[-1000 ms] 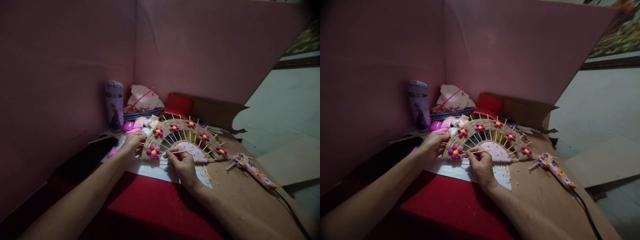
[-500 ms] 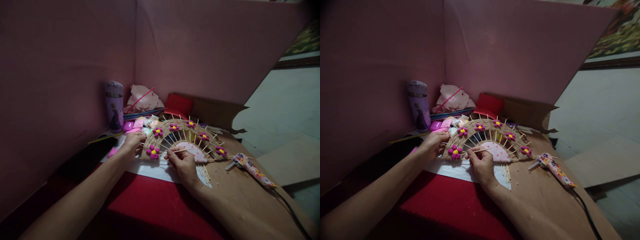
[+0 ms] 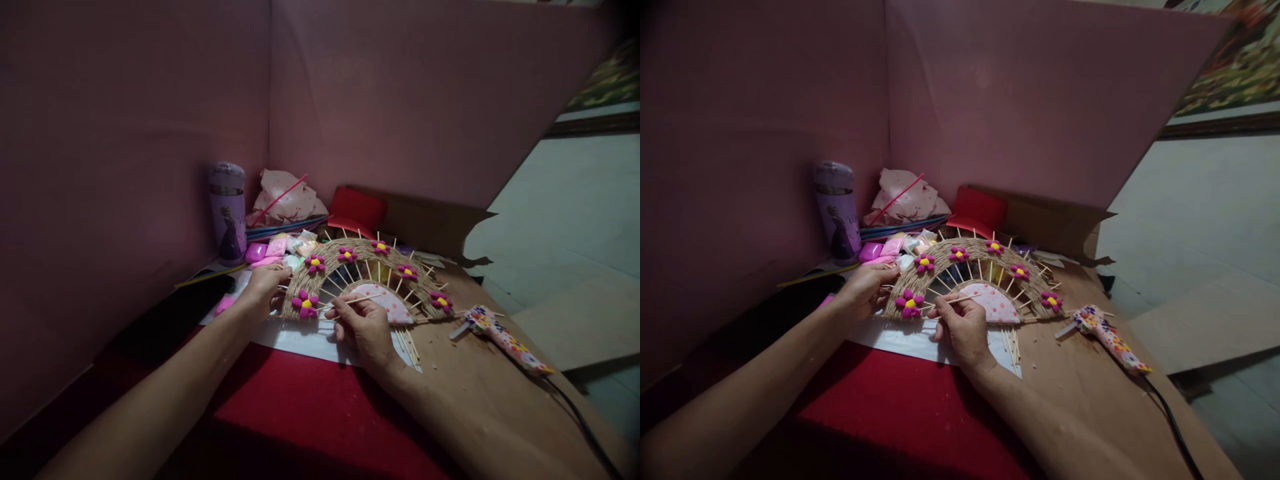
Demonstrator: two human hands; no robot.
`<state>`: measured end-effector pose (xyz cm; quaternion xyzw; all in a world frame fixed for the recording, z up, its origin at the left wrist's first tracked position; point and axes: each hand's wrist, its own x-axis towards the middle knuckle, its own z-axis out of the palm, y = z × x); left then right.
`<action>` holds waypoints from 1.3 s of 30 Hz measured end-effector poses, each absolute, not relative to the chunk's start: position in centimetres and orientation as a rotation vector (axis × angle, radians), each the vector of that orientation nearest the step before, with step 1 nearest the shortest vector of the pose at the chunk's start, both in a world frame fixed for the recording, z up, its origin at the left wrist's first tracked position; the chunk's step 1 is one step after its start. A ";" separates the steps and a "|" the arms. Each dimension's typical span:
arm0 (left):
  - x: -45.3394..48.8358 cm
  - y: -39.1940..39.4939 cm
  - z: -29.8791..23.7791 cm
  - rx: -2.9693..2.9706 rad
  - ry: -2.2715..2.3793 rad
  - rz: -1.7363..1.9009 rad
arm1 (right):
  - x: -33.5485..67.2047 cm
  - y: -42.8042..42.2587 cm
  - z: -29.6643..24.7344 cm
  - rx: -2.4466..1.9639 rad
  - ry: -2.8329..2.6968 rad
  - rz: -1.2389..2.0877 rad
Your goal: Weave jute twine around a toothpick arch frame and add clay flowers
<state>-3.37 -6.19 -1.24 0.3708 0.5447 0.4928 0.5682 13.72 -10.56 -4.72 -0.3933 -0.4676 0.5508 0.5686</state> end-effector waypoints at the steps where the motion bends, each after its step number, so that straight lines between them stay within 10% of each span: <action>1: -3.4 -6.2 -1.3 0.873 1.279 1.156 | 13.8 -10.5 -4.7 -0.915 -1.090 1.298; 39: -3.5 -6.2 -1.6 0.879 1.267 1.158 | 13.7 -11.1 -4.3 -0.885 -1.076 1.192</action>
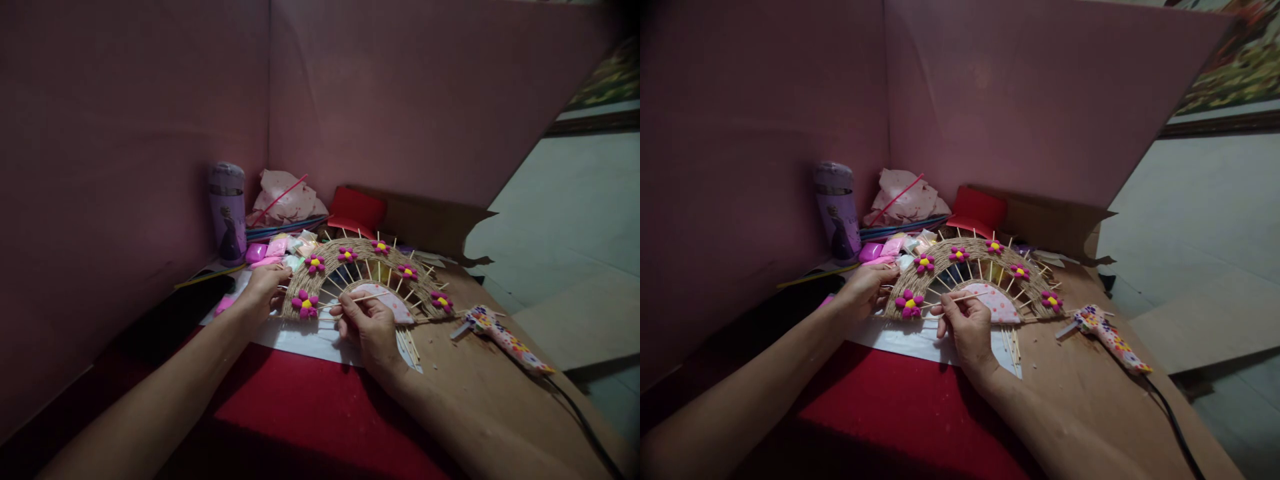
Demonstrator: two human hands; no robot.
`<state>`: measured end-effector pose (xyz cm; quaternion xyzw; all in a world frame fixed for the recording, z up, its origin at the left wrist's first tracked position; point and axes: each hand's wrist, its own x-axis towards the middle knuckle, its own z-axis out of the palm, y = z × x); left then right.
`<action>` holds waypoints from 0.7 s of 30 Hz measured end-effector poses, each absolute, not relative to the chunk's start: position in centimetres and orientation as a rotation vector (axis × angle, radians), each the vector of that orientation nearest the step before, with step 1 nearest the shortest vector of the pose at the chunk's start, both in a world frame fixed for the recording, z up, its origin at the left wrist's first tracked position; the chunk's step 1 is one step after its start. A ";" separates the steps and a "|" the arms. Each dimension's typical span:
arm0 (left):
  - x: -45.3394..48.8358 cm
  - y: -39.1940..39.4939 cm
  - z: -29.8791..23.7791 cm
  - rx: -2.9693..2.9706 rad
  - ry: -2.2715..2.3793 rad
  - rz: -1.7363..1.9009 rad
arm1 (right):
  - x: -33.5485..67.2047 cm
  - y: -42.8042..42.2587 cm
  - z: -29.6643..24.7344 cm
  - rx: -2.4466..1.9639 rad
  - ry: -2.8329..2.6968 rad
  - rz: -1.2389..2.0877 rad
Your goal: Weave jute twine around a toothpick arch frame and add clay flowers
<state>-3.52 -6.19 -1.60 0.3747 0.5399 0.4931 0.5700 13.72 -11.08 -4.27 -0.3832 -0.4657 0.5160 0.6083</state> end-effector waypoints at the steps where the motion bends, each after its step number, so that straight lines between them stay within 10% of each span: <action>1: -3.5 -6.2 -1.6 0.878 1.269 1.158 | 13.7 -11.2 -4.3 -0.882 -1.104 1.182; 21: -3.4 -6.3 -1.2 0.863 1.265 1.163 | 13.5 -12.0 -4.8 -0.911 -1.423 0.941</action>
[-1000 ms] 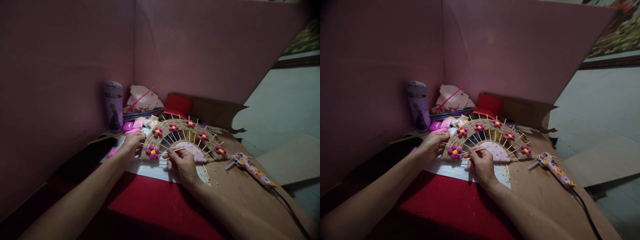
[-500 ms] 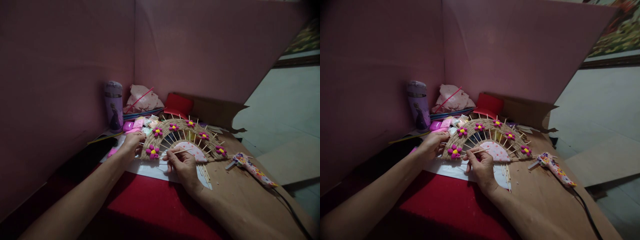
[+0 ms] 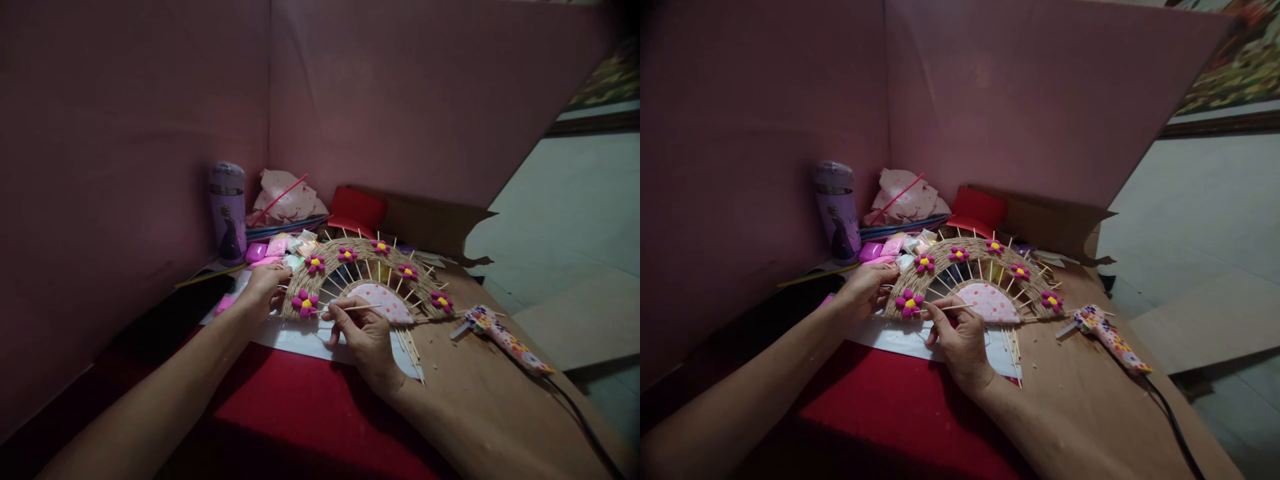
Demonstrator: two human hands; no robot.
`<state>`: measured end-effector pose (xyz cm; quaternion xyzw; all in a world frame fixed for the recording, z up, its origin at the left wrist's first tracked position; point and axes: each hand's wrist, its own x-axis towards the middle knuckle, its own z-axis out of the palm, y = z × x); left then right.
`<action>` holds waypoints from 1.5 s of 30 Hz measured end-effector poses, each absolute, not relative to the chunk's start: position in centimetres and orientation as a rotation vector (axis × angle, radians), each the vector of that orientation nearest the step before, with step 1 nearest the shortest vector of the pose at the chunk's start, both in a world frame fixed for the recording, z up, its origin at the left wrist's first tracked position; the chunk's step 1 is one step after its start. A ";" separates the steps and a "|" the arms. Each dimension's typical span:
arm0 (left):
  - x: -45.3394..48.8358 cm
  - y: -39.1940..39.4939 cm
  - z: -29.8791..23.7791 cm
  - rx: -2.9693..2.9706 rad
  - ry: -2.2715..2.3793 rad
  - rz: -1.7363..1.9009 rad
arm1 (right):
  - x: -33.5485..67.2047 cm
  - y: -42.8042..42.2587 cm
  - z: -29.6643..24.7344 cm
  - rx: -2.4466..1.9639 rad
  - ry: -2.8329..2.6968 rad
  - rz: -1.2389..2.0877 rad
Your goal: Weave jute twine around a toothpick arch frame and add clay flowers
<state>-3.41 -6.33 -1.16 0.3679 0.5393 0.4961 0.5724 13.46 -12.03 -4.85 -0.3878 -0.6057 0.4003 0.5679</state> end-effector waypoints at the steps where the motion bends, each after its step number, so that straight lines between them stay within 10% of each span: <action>1: -3.4 -6.4 -1.1 0.860 1.263 1.163 | 13.5 -11.9 -4.9 -0.908 -1.414 0.952; 45: -3.3 -6.6 -1.0 0.858 1.292 1.160 | 13.5 -12.3 -4.7 -0.904 -1.456 0.870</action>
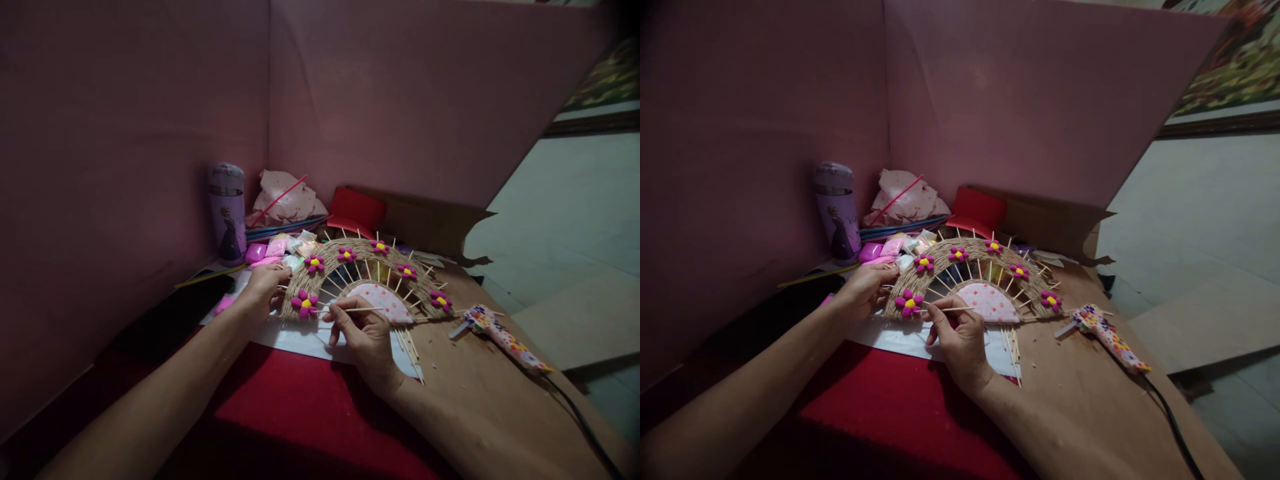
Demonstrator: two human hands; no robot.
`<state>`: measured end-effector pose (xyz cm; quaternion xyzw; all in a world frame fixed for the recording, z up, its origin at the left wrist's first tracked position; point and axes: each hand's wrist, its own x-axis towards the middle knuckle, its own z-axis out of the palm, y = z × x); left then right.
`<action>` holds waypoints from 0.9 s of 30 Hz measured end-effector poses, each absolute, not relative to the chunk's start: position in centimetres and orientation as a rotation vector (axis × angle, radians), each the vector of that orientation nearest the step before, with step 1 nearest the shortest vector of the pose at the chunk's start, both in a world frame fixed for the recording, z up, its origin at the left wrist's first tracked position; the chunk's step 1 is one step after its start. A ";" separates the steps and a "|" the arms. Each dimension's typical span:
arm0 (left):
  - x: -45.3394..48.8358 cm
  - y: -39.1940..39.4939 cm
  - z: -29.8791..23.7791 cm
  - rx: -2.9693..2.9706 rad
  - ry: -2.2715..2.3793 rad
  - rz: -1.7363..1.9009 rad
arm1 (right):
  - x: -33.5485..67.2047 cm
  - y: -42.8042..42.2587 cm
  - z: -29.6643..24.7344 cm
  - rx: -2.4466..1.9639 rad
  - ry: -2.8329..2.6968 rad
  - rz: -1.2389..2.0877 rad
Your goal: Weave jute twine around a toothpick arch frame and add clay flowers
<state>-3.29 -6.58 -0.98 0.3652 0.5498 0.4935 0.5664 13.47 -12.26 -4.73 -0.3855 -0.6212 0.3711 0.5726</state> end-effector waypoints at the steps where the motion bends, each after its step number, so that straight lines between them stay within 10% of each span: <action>1: -3.3 -6.6 -1.0 0.861 1.296 1.159 | 13.5 -12.3 -4.8 -0.896 -1.457 0.851; 27: -3.3 -6.4 -1.0 0.854 1.269 1.152 | 13.5 -12.3 -5.0 -0.887 -1.508 0.819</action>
